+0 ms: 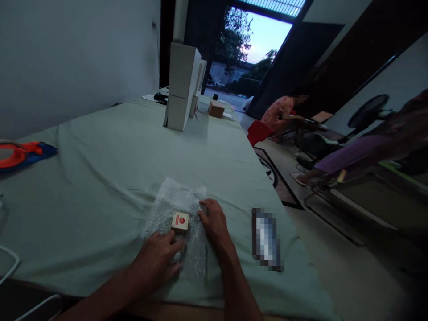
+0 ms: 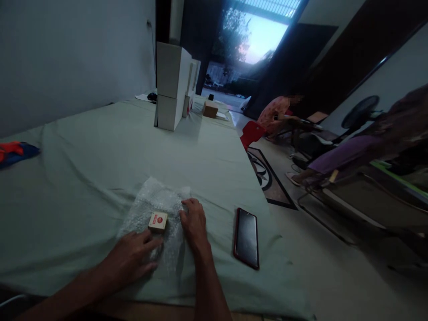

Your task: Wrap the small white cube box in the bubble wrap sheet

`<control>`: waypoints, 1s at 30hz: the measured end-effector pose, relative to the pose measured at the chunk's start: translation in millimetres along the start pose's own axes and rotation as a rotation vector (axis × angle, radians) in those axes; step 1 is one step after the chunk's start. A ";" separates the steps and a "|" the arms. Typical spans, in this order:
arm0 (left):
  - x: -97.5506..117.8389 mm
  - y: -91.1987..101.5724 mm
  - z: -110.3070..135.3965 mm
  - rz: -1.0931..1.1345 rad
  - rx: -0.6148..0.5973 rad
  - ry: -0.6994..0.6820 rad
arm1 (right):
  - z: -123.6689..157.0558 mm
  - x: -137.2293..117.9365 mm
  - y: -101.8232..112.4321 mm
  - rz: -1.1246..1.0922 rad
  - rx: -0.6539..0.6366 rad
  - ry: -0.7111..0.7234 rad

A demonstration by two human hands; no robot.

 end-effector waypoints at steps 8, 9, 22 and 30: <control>3.7 -4.0 2.7 -0.004 -0.005 -0.033 | 1.8 -16.2 7.1 0.367 -0.062 -0.002; 4.3 -4.5 2.8 0.002 0.003 -0.043 | 1.4 -21.6 7.7 0.424 -0.072 0.019; 21.4 3.4 -3.2 -0.061 -0.069 -0.266 | 25.2 -70.5 2.1 0.192 -0.321 0.175; 25.1 2.8 -5.5 -0.080 -0.064 -0.263 | 27.9 -62.3 -6.8 0.117 -0.269 0.160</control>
Point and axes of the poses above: each hand's wrist, its own z-axis away from the middle knuckle, its own y-axis out of the back of the hand, x = y × z, the point moved 6 cm from there along -z, towards the middle knuckle, and after that the axes turned 10 degrees about -z, right-handed, at the moved point
